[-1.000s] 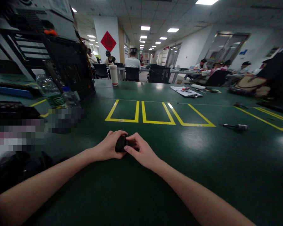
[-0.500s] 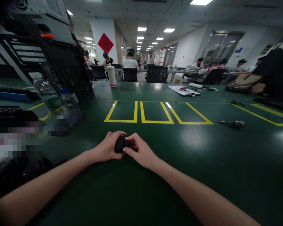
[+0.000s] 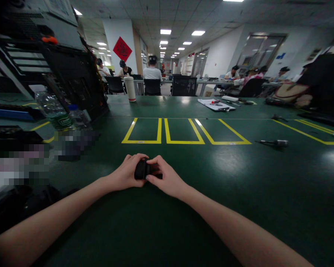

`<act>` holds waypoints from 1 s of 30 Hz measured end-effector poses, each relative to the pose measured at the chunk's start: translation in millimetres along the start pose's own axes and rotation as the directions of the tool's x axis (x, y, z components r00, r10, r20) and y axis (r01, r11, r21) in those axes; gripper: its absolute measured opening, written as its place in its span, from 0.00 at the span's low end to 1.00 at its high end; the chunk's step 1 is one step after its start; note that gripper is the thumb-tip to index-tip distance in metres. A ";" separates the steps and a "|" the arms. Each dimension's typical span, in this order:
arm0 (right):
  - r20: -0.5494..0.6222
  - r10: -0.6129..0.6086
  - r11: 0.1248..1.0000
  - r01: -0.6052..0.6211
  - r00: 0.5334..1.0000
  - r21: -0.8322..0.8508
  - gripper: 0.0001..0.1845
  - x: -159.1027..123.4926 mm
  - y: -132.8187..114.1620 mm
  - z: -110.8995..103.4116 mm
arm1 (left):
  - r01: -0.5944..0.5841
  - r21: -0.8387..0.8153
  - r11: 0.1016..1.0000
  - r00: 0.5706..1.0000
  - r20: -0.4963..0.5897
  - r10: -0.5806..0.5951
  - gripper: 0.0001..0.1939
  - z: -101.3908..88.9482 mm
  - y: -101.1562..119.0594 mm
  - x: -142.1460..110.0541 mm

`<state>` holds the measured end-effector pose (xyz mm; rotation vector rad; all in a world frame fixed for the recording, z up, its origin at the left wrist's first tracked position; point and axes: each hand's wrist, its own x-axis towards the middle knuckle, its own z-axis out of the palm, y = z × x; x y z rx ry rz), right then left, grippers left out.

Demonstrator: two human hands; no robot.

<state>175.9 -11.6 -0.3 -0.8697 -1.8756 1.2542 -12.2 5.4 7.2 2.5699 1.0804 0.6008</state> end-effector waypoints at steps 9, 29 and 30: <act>-0.019 0.045 0.998 -0.045 0.999 0.032 0.14 2.1 -0.6 0.9 | -0.002 0.006 1.000 1.000 -0.005 0.002 0.28 -0.4 1.1 0.6; 0.002 0.048 0.999 -0.048 0.999 0.014 0.16 0.1 -3.6 1.1 | 0.013 -0.005 1.000 1.000 0.004 -0.013 0.28 -1.2 2.6 0.2; 0.004 0.031 0.999 -0.031 1.000 0.008 0.17 -0.3 -3.1 1.0 | 0.013 0.001 1.000 1.000 0.005 -0.013 0.29 -1.1 2.4 0.2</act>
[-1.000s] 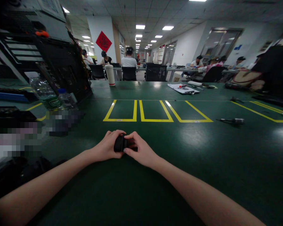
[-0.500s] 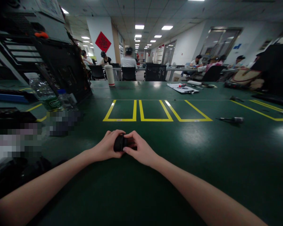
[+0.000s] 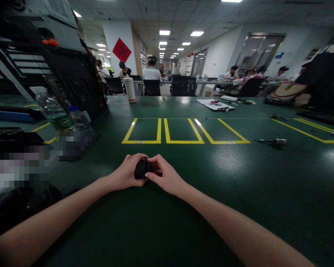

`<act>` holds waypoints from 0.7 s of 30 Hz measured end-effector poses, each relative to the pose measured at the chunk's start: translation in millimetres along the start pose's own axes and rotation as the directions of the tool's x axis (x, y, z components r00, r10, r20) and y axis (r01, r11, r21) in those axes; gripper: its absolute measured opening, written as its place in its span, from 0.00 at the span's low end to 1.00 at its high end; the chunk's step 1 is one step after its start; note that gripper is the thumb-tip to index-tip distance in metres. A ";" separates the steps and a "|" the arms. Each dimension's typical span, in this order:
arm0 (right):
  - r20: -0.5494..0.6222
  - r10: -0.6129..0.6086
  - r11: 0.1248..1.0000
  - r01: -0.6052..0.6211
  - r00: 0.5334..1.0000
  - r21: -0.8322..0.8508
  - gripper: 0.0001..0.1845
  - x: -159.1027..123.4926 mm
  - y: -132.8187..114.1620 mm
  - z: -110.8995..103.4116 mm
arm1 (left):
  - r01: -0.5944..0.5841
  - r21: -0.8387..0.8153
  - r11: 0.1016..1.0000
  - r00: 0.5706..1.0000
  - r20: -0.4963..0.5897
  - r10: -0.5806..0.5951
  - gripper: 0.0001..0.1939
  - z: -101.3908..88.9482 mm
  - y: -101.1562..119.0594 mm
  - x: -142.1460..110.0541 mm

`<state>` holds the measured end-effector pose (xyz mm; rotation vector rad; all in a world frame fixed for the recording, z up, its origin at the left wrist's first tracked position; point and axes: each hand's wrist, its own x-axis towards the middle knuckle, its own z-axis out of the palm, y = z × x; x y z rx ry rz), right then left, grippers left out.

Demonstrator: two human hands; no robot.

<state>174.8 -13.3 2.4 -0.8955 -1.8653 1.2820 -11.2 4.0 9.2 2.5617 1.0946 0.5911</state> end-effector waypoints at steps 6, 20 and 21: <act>-0.009 -0.030 0.999 0.030 1.000 0.016 0.11 0.3 3.6 0.1 | -0.009 0.010 1.000 1.000 -0.014 0.009 0.29 0.9 -1.0 -0.9; 0.013 0.009 0.999 -0.010 1.000 0.034 0.15 -0.5 3.0 -1.0 | 0.011 -0.005 1.000 1.000 0.013 -0.011 0.28 -2.5 1.5 -0.8; 0.013 0.015 0.999 -0.016 1.000 0.046 0.13 -0.1 3.2 -0.8 | 0.012 -0.003 1.000 1.000 0.008 -0.012 0.28 -2.4 1.5 -0.8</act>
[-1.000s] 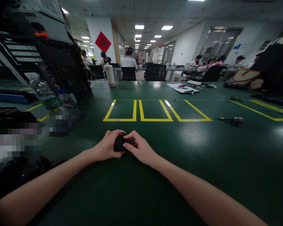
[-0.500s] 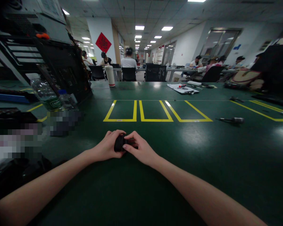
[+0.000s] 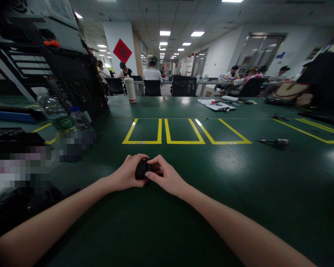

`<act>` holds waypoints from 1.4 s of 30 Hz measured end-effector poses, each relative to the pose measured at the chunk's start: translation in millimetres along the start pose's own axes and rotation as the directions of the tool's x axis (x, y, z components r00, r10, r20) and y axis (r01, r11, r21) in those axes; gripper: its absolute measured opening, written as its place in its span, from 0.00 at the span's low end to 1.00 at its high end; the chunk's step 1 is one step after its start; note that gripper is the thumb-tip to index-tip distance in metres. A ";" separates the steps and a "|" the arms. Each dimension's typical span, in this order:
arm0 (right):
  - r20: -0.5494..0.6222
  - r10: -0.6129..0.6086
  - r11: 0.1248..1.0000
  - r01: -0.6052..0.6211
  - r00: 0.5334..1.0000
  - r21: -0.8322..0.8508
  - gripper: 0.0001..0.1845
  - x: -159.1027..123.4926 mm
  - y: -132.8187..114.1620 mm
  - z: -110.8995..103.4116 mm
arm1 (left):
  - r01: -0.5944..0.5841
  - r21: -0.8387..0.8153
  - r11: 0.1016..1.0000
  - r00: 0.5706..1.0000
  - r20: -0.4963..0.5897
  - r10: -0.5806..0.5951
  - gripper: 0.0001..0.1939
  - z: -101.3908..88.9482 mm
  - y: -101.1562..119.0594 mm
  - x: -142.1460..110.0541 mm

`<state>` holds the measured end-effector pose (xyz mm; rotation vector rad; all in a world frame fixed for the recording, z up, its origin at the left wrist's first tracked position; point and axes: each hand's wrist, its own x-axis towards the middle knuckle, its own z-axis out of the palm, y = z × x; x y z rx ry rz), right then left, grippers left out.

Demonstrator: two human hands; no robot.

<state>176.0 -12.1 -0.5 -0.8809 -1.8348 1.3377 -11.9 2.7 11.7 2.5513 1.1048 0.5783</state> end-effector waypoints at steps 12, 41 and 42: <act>-0.030 -0.041 0.998 0.039 0.999 -0.055 0.18 0.3 0.7 1.3 | -0.003 -0.002 1.000 1.000 -0.019 0.003 0.30 2.4 -2.2 0.4; -0.024 0.010 1.000 -0.010 1.000 -0.019 0.17 0.9 -1.9 -0.2 | -0.009 0.005 1.000 1.000 -0.029 0.009 0.29 3.3 -2.4 1.2; -0.025 -0.006 1.000 0.005 1.000 -0.029 0.17 0.6 -1.7 -0.1 | -0.010 0.003 1.000 1.000 -0.027 0.010 0.29 3.0 -2.2 1.2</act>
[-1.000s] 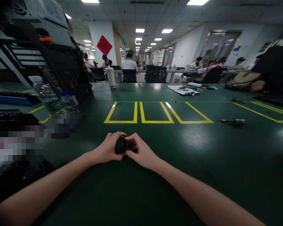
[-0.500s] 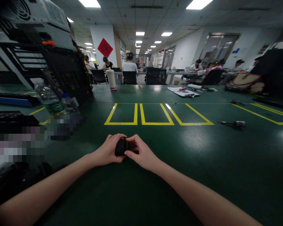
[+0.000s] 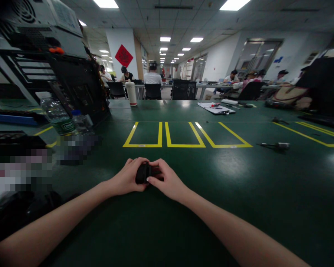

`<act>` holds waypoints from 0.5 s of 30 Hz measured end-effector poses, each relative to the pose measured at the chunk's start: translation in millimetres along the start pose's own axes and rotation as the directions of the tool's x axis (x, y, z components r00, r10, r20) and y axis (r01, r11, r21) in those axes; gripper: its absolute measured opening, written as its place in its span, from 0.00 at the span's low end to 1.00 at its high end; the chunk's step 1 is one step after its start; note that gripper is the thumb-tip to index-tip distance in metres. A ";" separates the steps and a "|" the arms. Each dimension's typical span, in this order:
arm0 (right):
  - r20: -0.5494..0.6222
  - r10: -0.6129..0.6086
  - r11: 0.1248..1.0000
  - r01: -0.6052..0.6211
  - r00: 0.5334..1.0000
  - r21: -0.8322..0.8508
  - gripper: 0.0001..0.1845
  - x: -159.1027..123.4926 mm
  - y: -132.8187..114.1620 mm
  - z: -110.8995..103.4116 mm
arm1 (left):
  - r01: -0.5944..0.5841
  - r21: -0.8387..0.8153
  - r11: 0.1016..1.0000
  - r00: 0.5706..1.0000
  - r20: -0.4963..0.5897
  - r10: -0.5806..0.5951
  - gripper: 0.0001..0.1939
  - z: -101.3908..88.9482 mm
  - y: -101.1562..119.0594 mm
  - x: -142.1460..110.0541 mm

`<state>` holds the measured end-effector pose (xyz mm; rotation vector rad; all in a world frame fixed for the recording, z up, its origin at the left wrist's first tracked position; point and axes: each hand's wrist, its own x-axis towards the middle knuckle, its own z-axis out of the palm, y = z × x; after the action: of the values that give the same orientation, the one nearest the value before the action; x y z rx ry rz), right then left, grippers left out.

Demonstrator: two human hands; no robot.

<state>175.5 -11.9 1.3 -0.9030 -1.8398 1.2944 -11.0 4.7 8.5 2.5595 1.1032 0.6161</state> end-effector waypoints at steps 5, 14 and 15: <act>-0.009 -0.024 0.999 0.025 1.000 0.029 0.14 -0.6 1.5 0.8 | -0.002 -0.021 1.000 1.000 0.017 0.002 0.29 -2.1 1.0 -1.1; -0.008 0.039 0.999 -0.039 0.999 0.026 0.16 0.5 -1.9 0.2 | -0.012 -0.009 1.000 1.000 0.005 0.012 0.28 -0.4 -0.1 -1.0; -0.003 0.037 0.999 -0.037 0.999 0.024 0.16 0.3 -1.6 0.0 | -0.013 -0.010 1.000 1.000 0.010 0.013 0.28 -0.8 0.1 -1.0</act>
<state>175.1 -12.1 2.8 -0.9302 -1.8096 1.3341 -11.9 3.9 8.9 2.5601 1.0780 0.6093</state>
